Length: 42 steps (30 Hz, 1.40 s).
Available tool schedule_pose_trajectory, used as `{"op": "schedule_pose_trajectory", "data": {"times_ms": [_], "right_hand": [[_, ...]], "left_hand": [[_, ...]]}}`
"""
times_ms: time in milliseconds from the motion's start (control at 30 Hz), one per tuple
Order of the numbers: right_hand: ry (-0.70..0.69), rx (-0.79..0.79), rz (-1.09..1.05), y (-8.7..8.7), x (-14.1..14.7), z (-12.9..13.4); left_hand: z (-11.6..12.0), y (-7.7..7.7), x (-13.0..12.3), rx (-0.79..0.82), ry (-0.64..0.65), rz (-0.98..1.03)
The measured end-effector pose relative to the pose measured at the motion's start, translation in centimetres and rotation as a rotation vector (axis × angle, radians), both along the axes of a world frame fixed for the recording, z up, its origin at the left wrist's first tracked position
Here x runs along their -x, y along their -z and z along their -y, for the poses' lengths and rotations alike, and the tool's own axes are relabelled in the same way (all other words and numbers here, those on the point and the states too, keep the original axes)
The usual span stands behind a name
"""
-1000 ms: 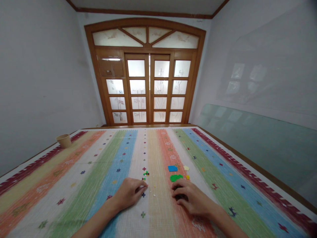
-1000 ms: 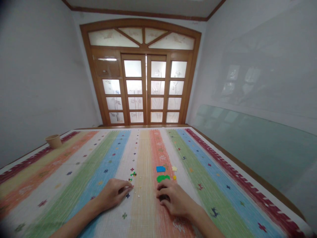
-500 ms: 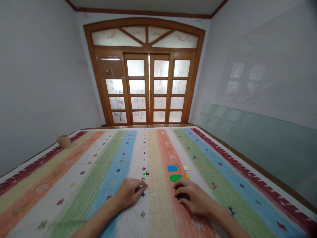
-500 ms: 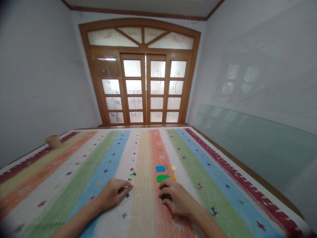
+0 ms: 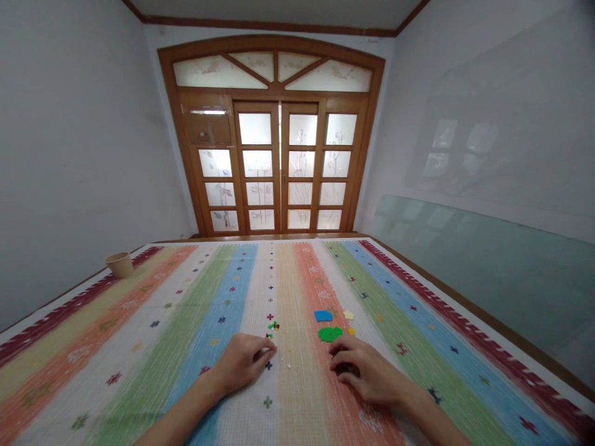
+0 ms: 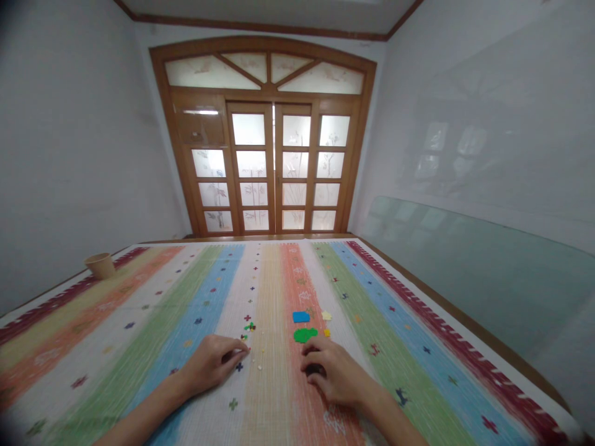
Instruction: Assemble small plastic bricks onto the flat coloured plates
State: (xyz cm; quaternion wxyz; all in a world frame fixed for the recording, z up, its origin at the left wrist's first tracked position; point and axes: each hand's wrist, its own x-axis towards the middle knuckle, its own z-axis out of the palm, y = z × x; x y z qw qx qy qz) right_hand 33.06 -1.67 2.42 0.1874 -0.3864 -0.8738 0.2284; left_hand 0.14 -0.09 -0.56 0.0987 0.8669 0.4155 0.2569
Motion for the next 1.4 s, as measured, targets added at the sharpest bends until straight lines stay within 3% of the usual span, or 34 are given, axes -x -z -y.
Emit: {"op": "schedule_pose_trajectory", "data": {"times_ms": [400,733,1167,1400], "right_hand": [[-0.013,-0.006,0.033,-0.9,0.5,0.2],[-0.025,-0.107,0.022,-1.8,3.6,-0.4],[0.162,-0.049,0.086,-0.6,9.6,-0.4],[0.176,-0.03,0.109,0.0,10.5,-0.2]], "left_hand": [[0.2,-0.4,-0.1,-0.005,0.011,0.004],[0.3,-0.9,-0.1,0.008,-0.015,0.029],[-1.0,-1.4,1.9,-0.103,-0.209,-0.051],[-1.5,-0.9,2.4,-0.079,-0.245,-0.065]]}}
